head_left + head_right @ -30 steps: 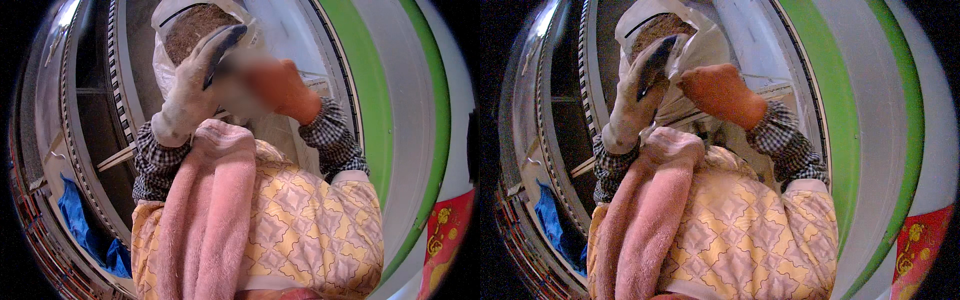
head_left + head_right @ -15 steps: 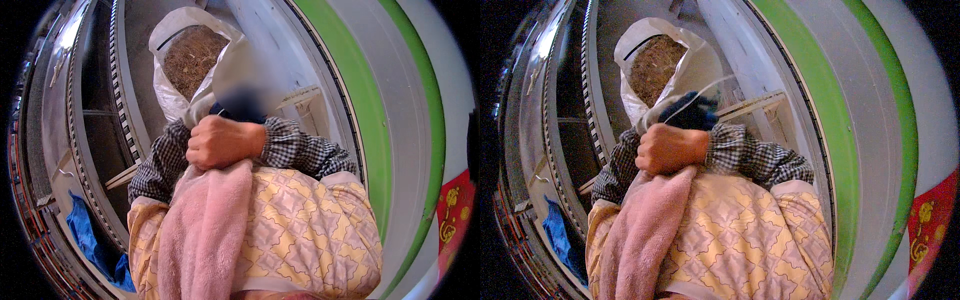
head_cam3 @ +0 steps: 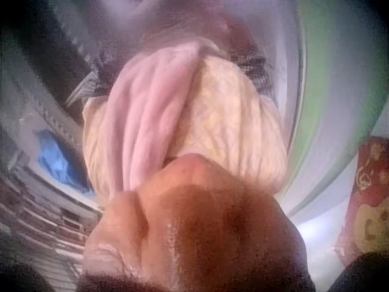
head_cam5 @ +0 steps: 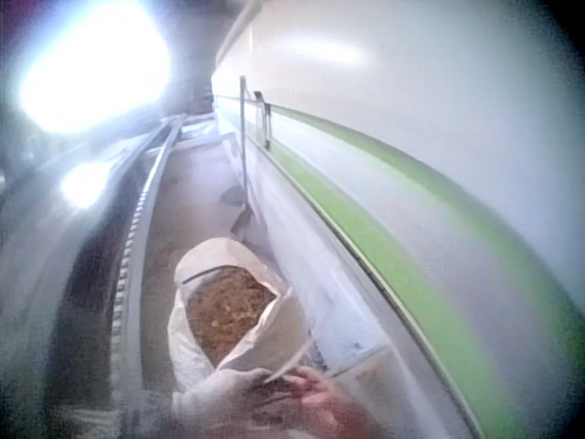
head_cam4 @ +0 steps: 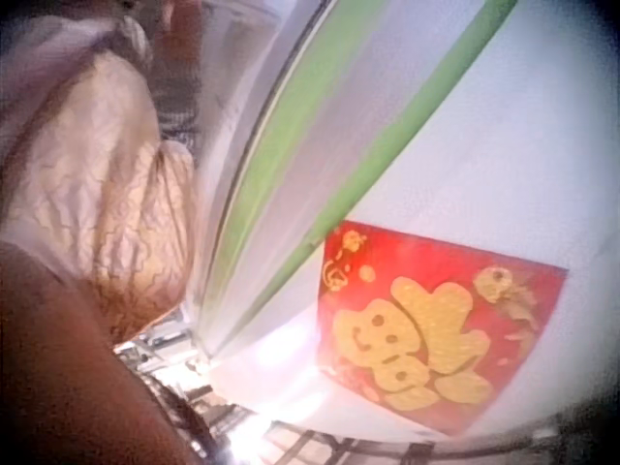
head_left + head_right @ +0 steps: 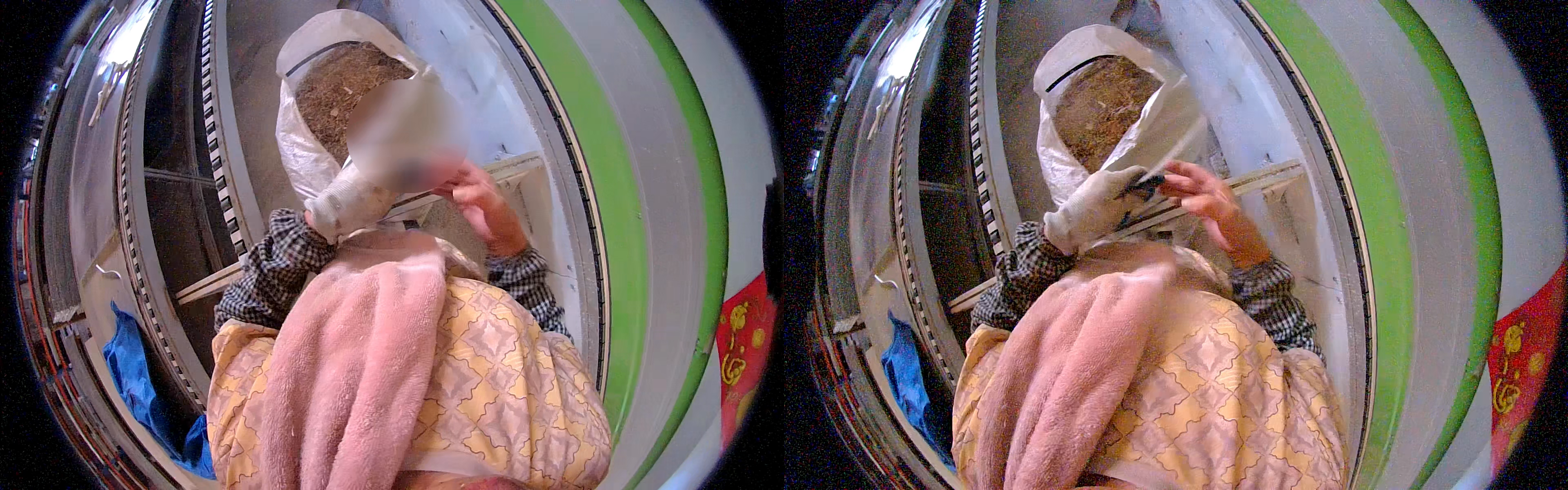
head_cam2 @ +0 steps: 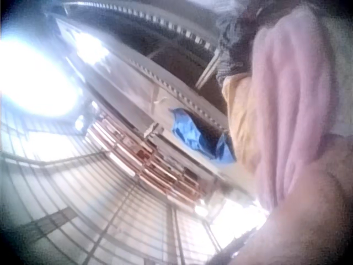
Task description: The person ties the top of a large white sack filled with brown material using a white string. They repeatedly wrap, knot, and tighten the string to secure the sack's opening.
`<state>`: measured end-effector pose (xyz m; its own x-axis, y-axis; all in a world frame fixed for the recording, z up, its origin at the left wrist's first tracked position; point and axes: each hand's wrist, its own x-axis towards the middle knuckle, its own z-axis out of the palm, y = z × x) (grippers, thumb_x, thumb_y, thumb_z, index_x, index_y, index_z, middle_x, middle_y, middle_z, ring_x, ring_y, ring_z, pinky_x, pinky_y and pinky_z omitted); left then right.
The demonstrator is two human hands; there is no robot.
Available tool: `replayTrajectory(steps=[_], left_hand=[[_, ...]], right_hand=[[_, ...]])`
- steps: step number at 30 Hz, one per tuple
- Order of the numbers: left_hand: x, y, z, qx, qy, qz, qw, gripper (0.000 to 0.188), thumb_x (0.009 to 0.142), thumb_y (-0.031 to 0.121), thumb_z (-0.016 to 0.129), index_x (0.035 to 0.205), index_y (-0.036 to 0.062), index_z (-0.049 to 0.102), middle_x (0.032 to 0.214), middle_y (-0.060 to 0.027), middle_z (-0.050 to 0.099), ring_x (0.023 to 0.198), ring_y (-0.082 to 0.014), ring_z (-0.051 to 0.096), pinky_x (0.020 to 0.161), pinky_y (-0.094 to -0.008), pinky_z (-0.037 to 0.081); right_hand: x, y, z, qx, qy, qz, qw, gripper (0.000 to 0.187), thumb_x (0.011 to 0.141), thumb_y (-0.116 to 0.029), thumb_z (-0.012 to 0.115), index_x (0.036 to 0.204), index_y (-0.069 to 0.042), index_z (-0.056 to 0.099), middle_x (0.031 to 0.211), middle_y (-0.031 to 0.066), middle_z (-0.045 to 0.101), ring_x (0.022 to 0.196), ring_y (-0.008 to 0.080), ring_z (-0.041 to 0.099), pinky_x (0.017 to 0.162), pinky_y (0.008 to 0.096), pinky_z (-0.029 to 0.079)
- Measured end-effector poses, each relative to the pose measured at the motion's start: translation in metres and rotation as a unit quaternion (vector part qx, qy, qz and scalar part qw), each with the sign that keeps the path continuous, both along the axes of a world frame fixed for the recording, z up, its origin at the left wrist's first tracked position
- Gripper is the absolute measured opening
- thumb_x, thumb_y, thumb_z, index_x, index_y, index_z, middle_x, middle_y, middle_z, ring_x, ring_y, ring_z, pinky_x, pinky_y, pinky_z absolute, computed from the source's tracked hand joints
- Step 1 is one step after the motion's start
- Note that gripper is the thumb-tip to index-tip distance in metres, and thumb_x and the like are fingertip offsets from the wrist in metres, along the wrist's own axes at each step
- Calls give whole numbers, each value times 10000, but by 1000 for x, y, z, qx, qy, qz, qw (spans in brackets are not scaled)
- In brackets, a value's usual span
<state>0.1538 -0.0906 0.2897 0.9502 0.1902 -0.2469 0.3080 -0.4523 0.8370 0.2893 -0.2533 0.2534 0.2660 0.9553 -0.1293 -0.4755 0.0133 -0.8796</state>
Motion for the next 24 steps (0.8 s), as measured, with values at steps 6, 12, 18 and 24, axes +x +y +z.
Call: replayTrajectory(steps=[6, 12, 18, 24], left_hand=[[-27, 0, -18, 117, 20, -115, 986, 180, 855, 145, 515, 1002, 71, 588, 801, -164, 621, 750, -308, 606, 678, -371, 479], [-50, 15, -41, 135, 105, -137, 976, 229, 804, 190, 496, 953, 68, 619, 828, -211, 622, 812, -373, 603, 722, -455, 470], [-86, 41, -52, 158, 149, -141, 966, 232, 778, 183, 506, 925, 50, 628, 838, -203, 629, 812, -367, 612, 722, -443, 476], [-112, 70, -56, 106, 113, -95, 983, 328, 759, 165, 559, 1065, 50, 581, 926, -206, 622, 887, -362, 599, 778, -417, 476]], right_hand=[[21, -4, 11, 38, 102, -151, 983, 595, 776, -192, 558, 1295, 29, 368, 1235, 190, 494, 1172, 268, 463, 1001, 381, 350], [47, -12, 47, 131, 210, -215, 945, 442, 858, -171, 508, 1236, 35, 408, 985, 131, 546, 863, 216, 545, 782, 346, 435], [117, -46, 77, 211, 218, -331, 893, 235, 913, -131, 448, 1086, 23, 489, 641, 5, 358, 507, 80, 301, 450, 226, 262], [102, -34, 84, 100, -13, -491, 865, 233, 919, -170, 460, 1073, 2, 495, 611, -23, 343, 478, 69, 283, 438, 208, 245]])
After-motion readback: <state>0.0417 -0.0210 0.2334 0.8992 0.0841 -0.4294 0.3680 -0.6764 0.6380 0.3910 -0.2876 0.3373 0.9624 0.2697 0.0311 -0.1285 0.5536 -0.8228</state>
